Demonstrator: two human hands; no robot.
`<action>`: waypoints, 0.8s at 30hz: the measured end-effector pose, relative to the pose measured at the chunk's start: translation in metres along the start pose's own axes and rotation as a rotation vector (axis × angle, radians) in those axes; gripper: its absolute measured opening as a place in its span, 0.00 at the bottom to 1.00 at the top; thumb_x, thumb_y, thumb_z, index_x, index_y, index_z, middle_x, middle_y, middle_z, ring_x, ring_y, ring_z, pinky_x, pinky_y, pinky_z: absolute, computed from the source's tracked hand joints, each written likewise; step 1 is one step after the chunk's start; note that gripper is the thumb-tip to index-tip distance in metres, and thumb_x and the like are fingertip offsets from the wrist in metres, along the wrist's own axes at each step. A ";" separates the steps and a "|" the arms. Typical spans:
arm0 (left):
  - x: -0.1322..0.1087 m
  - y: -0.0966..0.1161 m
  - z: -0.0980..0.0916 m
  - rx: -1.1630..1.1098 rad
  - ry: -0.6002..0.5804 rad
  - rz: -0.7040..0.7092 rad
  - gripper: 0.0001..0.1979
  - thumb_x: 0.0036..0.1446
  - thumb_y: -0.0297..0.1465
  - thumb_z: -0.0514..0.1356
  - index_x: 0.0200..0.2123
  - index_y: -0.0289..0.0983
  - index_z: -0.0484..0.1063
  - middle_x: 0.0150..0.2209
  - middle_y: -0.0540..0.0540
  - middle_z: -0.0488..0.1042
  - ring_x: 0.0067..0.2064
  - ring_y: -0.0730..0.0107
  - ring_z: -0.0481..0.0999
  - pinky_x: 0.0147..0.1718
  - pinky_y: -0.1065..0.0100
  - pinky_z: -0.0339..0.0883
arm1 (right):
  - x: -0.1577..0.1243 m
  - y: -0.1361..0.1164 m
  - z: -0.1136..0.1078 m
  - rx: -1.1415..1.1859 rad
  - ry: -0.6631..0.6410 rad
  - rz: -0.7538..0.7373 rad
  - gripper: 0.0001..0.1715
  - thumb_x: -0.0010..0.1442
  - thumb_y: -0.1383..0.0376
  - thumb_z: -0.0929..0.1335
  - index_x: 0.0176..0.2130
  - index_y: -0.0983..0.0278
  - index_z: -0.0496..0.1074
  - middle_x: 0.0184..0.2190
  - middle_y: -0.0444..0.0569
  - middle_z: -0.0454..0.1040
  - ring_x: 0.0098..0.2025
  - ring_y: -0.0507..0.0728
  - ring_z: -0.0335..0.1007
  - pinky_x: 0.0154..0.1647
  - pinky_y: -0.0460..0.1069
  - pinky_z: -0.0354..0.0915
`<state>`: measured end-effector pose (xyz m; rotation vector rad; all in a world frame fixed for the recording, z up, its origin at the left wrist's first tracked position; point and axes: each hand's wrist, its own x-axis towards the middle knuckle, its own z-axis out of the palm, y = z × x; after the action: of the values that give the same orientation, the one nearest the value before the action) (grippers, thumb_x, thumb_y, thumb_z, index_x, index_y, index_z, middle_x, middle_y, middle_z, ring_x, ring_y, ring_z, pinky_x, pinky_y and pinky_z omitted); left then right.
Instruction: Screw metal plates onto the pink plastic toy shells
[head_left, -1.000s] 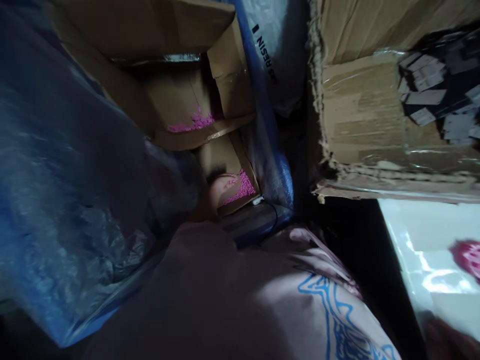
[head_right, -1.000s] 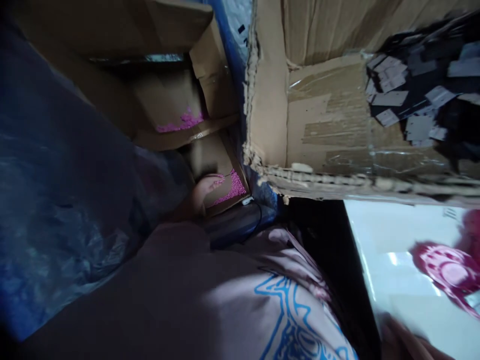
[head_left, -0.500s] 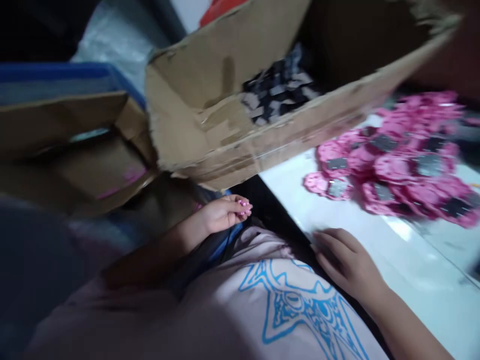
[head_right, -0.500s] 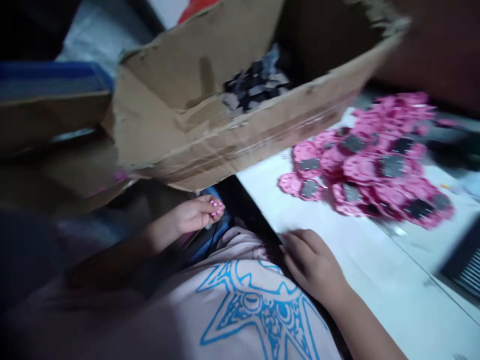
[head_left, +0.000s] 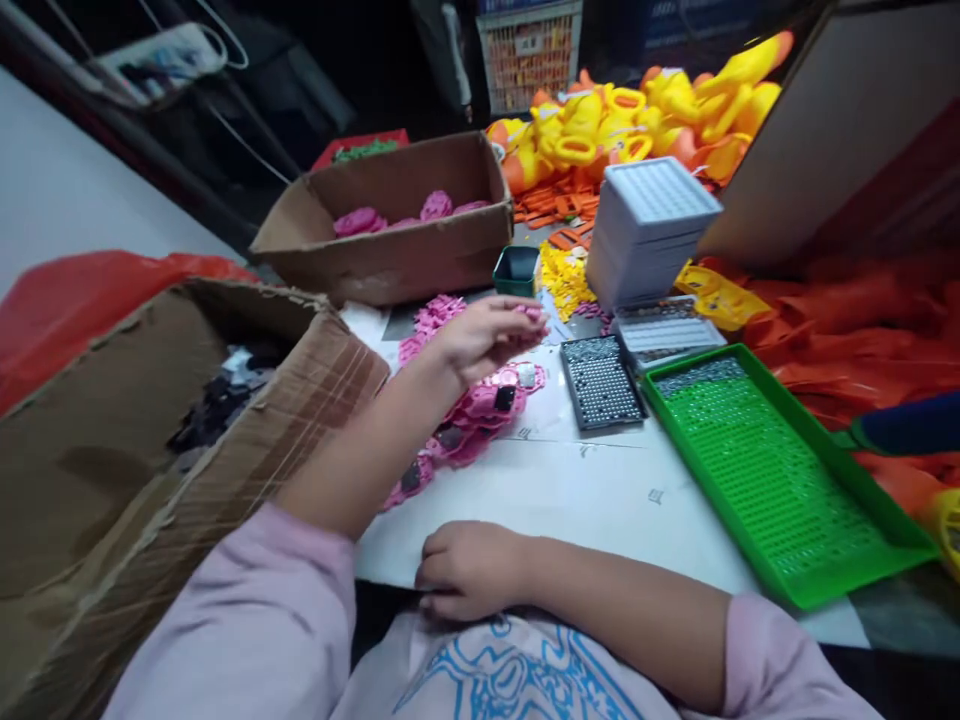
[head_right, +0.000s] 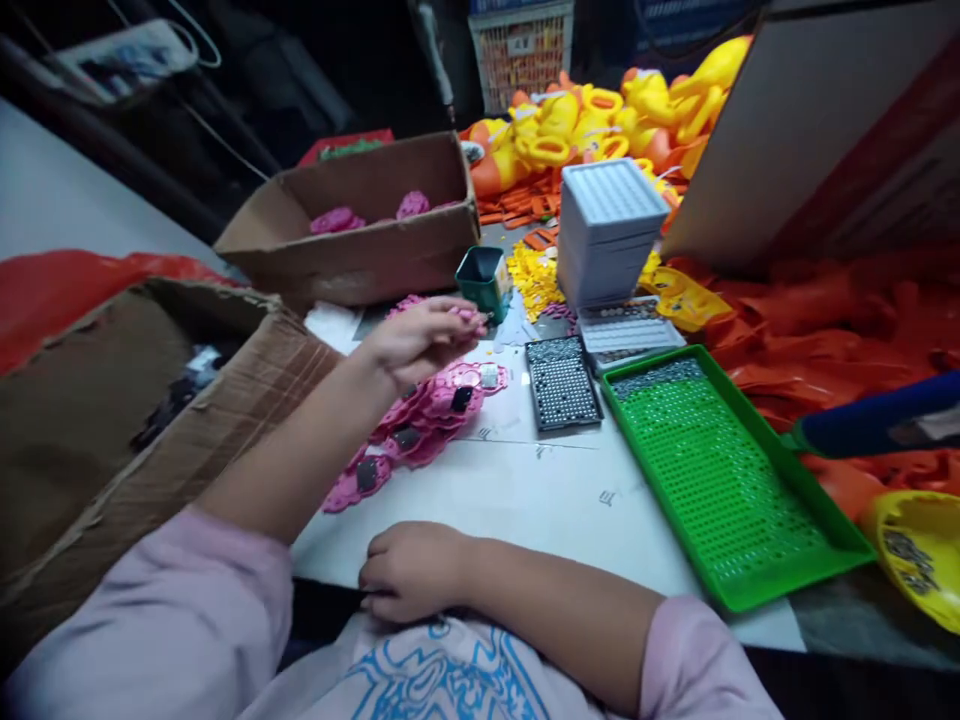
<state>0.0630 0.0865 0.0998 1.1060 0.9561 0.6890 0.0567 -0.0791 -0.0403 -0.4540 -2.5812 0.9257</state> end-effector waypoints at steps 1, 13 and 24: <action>0.025 0.006 0.008 0.102 -0.006 0.040 0.08 0.42 0.18 0.63 0.26 0.35 0.73 0.27 0.49 0.74 0.33 0.75 0.75 0.42 0.66 0.71 | 0.001 0.001 -0.001 0.002 -0.008 -0.012 0.19 0.61 0.58 0.61 0.41 0.67 0.74 0.34 0.51 0.70 0.34 0.52 0.63 0.40 0.47 0.63; 0.169 -0.029 0.070 1.062 -0.035 0.016 0.09 0.34 0.16 0.64 0.17 0.33 0.70 0.17 0.50 0.67 0.31 0.63 0.74 0.36 0.62 0.68 | 0.006 0.008 -0.018 0.130 -0.013 -0.015 0.19 0.61 0.59 0.62 0.42 0.69 0.75 0.35 0.51 0.72 0.34 0.51 0.64 0.38 0.45 0.62; 0.181 -0.049 0.083 1.047 -0.062 -0.015 0.10 0.32 0.14 0.64 0.17 0.32 0.70 0.20 0.47 0.70 0.36 0.57 0.75 0.40 0.59 0.67 | 0.007 0.007 -0.020 0.185 -0.043 -0.005 0.21 0.61 0.60 0.62 0.45 0.72 0.74 0.40 0.54 0.74 0.39 0.53 0.66 0.42 0.45 0.62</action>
<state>0.2180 0.1889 0.0135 2.0038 1.3046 0.0859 0.0601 -0.0599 -0.0293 -0.3801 -2.5022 1.1715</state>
